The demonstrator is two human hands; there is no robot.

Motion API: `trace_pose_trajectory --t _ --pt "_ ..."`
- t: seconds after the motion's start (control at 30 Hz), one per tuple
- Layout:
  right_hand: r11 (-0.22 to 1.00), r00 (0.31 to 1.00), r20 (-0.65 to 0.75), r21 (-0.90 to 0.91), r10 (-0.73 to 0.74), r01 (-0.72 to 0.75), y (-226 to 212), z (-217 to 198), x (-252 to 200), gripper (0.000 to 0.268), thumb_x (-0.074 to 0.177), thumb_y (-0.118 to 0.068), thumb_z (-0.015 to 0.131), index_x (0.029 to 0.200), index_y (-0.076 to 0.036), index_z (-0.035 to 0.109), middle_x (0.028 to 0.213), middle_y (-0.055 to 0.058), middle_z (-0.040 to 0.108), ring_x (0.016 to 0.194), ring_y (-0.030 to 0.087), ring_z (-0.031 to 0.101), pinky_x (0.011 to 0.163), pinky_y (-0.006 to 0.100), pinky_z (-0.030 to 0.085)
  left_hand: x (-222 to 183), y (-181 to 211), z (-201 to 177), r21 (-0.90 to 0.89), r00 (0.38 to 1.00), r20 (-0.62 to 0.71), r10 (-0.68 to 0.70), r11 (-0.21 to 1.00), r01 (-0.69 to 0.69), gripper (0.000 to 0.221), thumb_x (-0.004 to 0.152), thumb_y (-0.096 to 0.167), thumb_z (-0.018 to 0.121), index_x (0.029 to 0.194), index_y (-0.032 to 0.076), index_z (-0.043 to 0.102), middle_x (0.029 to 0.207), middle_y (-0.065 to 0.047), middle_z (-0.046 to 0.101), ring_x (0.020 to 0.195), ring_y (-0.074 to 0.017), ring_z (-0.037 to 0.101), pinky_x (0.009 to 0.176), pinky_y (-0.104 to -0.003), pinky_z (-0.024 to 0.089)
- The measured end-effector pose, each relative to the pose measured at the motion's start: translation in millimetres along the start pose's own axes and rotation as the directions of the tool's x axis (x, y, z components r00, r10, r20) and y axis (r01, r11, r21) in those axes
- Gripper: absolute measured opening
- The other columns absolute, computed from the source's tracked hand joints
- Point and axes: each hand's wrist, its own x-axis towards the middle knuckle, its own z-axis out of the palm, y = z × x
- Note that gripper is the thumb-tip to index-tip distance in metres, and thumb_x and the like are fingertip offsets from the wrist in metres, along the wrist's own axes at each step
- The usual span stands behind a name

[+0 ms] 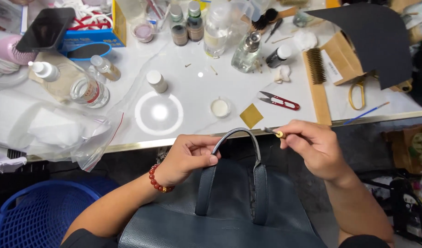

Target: Applying edge paint to the handle of a dark blue leather handbag.

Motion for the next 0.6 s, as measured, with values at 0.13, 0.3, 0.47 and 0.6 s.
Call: trace_pose_trajectory --t 0.13,0.3,0.47,0.6 --pt "0.948 0.995 -0.050 -0.311 -0.092 0.072 -22.1 30.6 27.5 0.016 0.098 0.001 0.062 0.111 0.003 0.072 0.090 0.007 0.071 0.079 0.012 0.067 0.072 0.024 0.052 -3.1 -11.5 3.0 0.030 0.997 -0.080 0.018 0.999 -0.016 0.046 0.087 -0.006 0.073 0.132 -0.010 0.065 0.099 -0.008 0.073 0.083 -0.0067 0.066 0.074 -0.020 0.056" --pt "0.782 0.967 -0.029 -0.595 -0.253 0.186 -31.2 52.3 27.5 0.024 0.086 0.004 0.077 0.109 0.004 0.070 0.097 0.013 0.070 0.084 0.022 0.070 0.071 0.030 0.056 -4.7 -26.3 10.4 -0.093 0.972 -0.218 0.090 0.989 -0.113 0.052 0.082 -0.013 0.074 0.133 -0.009 0.062 0.103 -0.010 0.072 0.086 -0.0081 0.068 0.079 -0.021 0.058" --pt "0.728 0.971 0.016 -0.660 -0.237 0.188 -21.4 58.3 25.1 0.026 0.083 0.008 0.081 0.107 0.006 0.071 0.092 0.014 0.069 0.075 0.020 0.070 0.063 0.028 0.057 -7.0 -29.3 23.2 -0.023 0.947 -0.281 0.155 0.986 -0.168 0.051 0.085 -0.011 0.076 0.134 -0.008 0.063 0.105 -0.007 0.067 0.088 -0.0059 0.065 0.079 -0.019 0.057" --pt "0.704 0.966 0.006 -0.683 -0.260 0.194 -6.3 55.2 13.8 0.025 0.083 0.009 0.082 0.105 0.006 0.069 0.092 0.013 0.069 0.076 0.021 0.070 0.065 0.030 0.057 -4.0 -32.0 23.5 0.021 0.935 -0.315 0.165 0.986 -0.167 0.050 0.084 -0.009 0.078 0.133 -0.009 0.064 0.104 -0.007 0.066 0.087 -0.0048 0.064 0.077 -0.017 0.055"
